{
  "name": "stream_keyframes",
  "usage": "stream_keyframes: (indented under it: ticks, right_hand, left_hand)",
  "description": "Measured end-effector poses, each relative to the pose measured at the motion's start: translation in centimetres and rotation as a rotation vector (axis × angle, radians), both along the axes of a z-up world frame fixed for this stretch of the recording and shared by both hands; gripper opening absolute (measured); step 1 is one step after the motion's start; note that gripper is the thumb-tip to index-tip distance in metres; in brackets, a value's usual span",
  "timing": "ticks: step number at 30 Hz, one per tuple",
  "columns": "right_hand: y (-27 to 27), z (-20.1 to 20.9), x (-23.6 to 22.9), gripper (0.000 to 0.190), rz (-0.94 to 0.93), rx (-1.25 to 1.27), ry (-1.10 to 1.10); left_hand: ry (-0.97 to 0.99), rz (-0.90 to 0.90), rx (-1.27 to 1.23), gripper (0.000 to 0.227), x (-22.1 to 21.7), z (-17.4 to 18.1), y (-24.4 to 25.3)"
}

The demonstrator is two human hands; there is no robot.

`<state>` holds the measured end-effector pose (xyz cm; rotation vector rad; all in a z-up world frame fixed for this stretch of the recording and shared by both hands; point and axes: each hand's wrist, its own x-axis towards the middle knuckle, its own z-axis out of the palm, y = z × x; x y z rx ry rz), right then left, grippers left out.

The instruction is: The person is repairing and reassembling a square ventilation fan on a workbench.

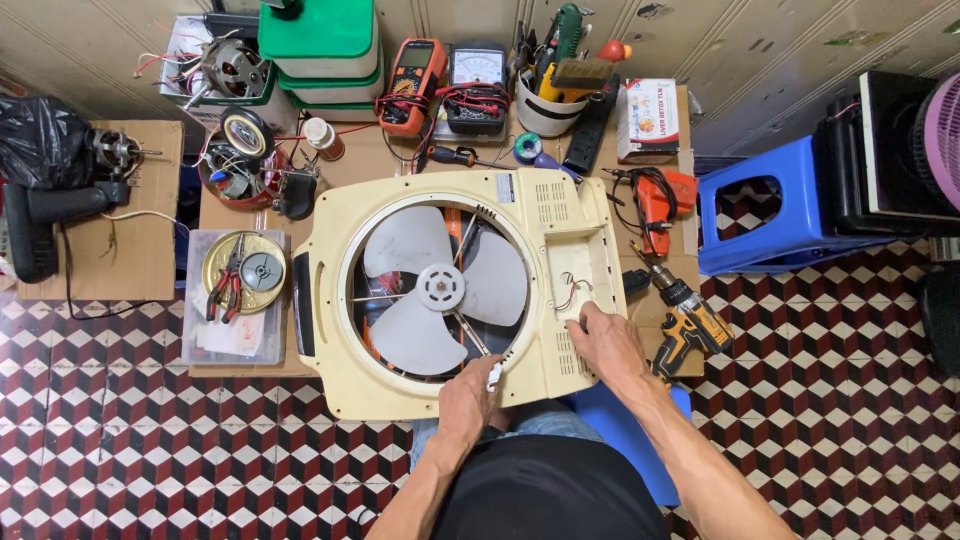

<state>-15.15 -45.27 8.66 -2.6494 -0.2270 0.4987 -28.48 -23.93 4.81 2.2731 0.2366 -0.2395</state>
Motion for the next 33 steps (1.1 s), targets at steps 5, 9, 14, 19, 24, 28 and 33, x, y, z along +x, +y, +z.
stream_keyframes:
  ticks: [5,9,14,19,24,28,33]
  right_hand:
    - [1.0,2.0,0.6,0.042,-0.007,-0.147,0.04]
    - [0.4,2.0,0.2,0.036,0.151,0.133,-0.146]
    - [-0.2,1.0,-0.3,0.022,0.077,0.132,-0.072]
    - [1.1,2.2,0.4,0.02,0.059,-0.145,-0.004]
    - [0.7,2.3,0.2,0.028,0.224,0.101,-0.152]
    - [0.6,2.2,-0.3,0.021,0.139,0.137,-0.012]
    - [1.2,1.0,0.6,0.024,0.094,-0.248,0.017]
  left_hand:
    - [0.05,0.118,0.005,0.037,-1.2,-1.5,0.2]
    - [0.052,0.194,0.006,0.038,-1.4,-1.3,0.6]
    - [0.111,0.242,-0.076,0.034,-1.1,-1.0,0.5]
    - [0.16,0.285,-0.141,0.035,-0.8,-1.6,0.3]
    - [0.12,0.263,-0.141,0.034,-0.9,-1.5,0.3]
    - [0.169,0.262,-0.161,0.033,-0.9,-0.7,0.4]
    - [0.268,0.189,-0.177,0.032,-0.7,-0.5,0.7]
